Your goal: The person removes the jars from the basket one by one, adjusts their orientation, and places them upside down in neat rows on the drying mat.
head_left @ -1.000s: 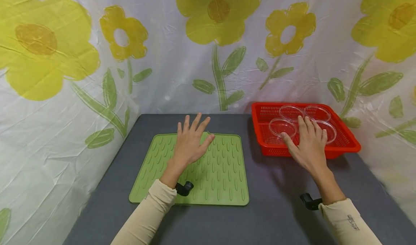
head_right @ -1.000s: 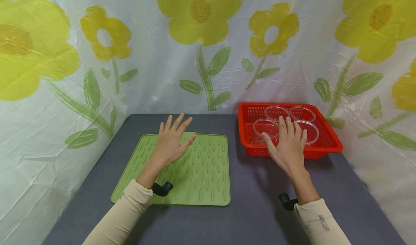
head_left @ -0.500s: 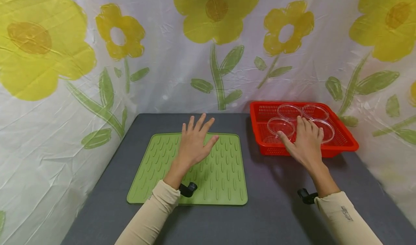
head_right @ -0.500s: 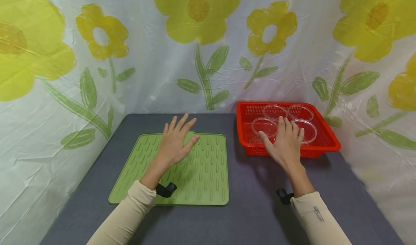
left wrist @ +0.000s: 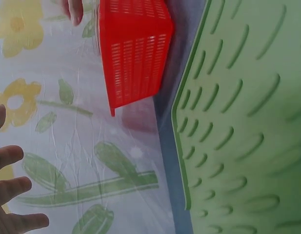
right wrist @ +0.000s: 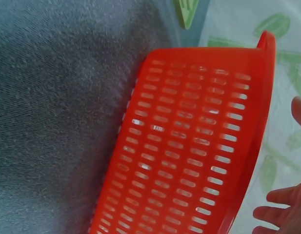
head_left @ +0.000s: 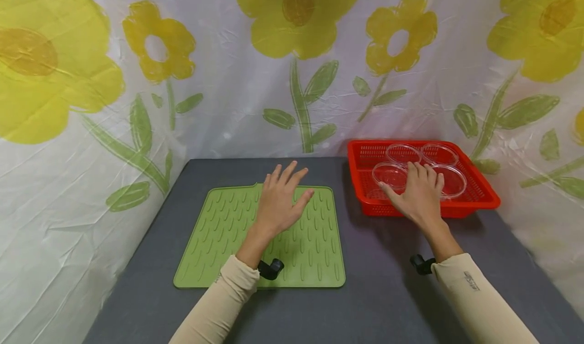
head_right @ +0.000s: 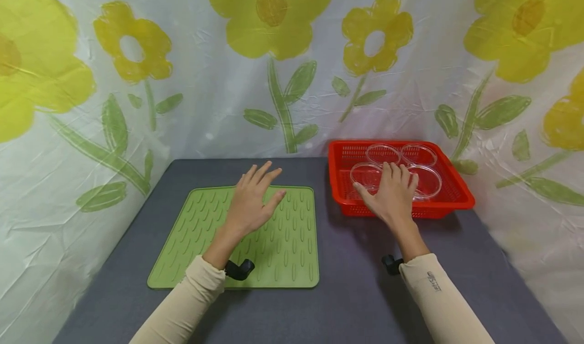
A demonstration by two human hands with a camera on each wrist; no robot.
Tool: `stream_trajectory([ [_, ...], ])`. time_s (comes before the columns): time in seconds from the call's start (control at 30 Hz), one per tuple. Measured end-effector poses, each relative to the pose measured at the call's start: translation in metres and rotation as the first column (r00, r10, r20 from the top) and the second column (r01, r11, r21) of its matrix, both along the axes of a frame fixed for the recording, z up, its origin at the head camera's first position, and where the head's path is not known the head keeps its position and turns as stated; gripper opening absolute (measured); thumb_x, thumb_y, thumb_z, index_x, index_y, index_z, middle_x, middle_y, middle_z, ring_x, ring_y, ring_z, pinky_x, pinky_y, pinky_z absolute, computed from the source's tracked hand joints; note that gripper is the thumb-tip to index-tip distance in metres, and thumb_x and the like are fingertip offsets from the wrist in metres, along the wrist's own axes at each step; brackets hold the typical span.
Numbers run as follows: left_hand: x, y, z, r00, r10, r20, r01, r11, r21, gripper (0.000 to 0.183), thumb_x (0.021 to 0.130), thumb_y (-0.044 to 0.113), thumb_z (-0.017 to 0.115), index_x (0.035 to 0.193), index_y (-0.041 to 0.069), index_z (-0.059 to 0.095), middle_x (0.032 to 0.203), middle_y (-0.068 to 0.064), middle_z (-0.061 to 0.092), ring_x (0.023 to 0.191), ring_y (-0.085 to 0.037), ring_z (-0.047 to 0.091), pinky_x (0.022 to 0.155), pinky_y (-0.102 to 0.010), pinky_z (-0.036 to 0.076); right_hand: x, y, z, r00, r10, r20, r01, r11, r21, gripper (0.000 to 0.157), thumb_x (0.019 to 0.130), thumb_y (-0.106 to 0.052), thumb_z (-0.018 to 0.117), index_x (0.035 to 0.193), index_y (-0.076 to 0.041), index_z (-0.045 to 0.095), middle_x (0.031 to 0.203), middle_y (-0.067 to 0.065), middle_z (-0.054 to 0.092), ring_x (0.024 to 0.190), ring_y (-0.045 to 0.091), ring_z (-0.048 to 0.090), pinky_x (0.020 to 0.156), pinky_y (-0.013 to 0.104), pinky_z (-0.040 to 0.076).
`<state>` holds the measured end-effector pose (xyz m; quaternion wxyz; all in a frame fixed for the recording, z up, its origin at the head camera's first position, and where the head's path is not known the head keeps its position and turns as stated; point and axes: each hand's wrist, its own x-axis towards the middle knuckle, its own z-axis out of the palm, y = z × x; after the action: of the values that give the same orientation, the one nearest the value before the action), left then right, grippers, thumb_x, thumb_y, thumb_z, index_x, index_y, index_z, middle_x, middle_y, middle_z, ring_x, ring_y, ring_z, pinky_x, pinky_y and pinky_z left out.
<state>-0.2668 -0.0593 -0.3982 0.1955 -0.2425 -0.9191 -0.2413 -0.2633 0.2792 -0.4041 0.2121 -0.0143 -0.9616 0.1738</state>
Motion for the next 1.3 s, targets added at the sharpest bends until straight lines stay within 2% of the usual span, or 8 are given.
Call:
stream_trajectory([
  [0.23, 0.001, 0.011, -0.004, 0.999, -0.035, -0.002, 0.035, 0.999, 0.029, 0.054, 0.104, 0.047, 0.053, 0.149, 0.019, 0.052, 0.159, -0.012, 0.044, 0.148, -0.046, 0.036, 0.117, -0.065, 0.033, -0.011, 0.0, -0.002, 0.997, -0.03, 0.066, 0.029, 0.999, 0.023, 0.096, 0.086, -0.057, 0.068, 0.148, 0.01, 0.038, 0.15, 0.037, 0.038, 0.14, 0.055, 0.026, 0.117, 0.076, 0.006],
  [0.4, 0.003, 0.019, -0.009, 0.998, -0.048, 0.029, 0.047, 0.998, 0.031, 0.053, 0.104, 0.047, 0.053, 0.149, 0.018, 0.053, 0.158, -0.012, 0.047, 0.147, -0.044, 0.04, 0.115, -0.064, 0.036, -0.016, 0.002, -0.005, 0.995, -0.05, 0.088, 0.047, 0.998, 0.035, 0.1, 0.086, -0.063, 0.066, 0.148, 0.011, 0.038, 0.15, 0.037, 0.037, 0.141, 0.056, 0.023, 0.117, 0.077, 0.004],
  [0.63, 0.004, 0.03, -0.013, 0.994, -0.081, 0.075, 0.078, 0.996, 0.044, 0.053, 0.104, 0.048, 0.051, 0.148, 0.018, 0.054, 0.157, -0.011, 0.048, 0.146, -0.042, 0.041, 0.115, -0.064, 0.037, -0.02, 0.003, -0.007, 0.988, -0.07, 0.135, 0.064, 0.997, 0.046, 0.105, 0.087, -0.065, 0.064, 0.15, 0.013, 0.035, 0.15, 0.04, 0.037, 0.145, 0.056, 0.017, 0.116, 0.079, -0.002],
  [0.9, 0.004, 0.043, -0.017, 0.988, -0.103, 0.114, 0.1, 0.995, 0.032, 0.052, 0.104, 0.048, 0.05, 0.148, 0.02, 0.054, 0.157, -0.009, 0.047, 0.145, -0.041, 0.042, 0.116, -0.062, 0.036, -0.025, 0.002, -0.008, 0.984, -0.084, 0.157, 0.074, 0.995, 0.067, 0.104, 0.086, -0.066, 0.064, 0.146, 0.014, 0.039, 0.148, 0.04, 0.041, 0.145, 0.057, 0.019, 0.116, 0.079, -0.003],
  [1.3, 0.004, 0.053, -0.02, 0.985, -0.128, 0.116, 0.121, 0.991, 0.065, 0.052, 0.104, 0.047, 0.051, 0.146, 0.017, 0.056, 0.155, -0.011, 0.049, 0.143, -0.042, 0.045, 0.114, -0.062, 0.038, -0.029, 0.004, -0.009, 0.98, -0.087, 0.178, 0.079, 0.996, 0.051, 0.101, 0.084, -0.065, 0.067, 0.141, 0.014, 0.044, 0.145, 0.04, 0.043, 0.144, 0.057, 0.02, 0.114, 0.081, -0.001],
])
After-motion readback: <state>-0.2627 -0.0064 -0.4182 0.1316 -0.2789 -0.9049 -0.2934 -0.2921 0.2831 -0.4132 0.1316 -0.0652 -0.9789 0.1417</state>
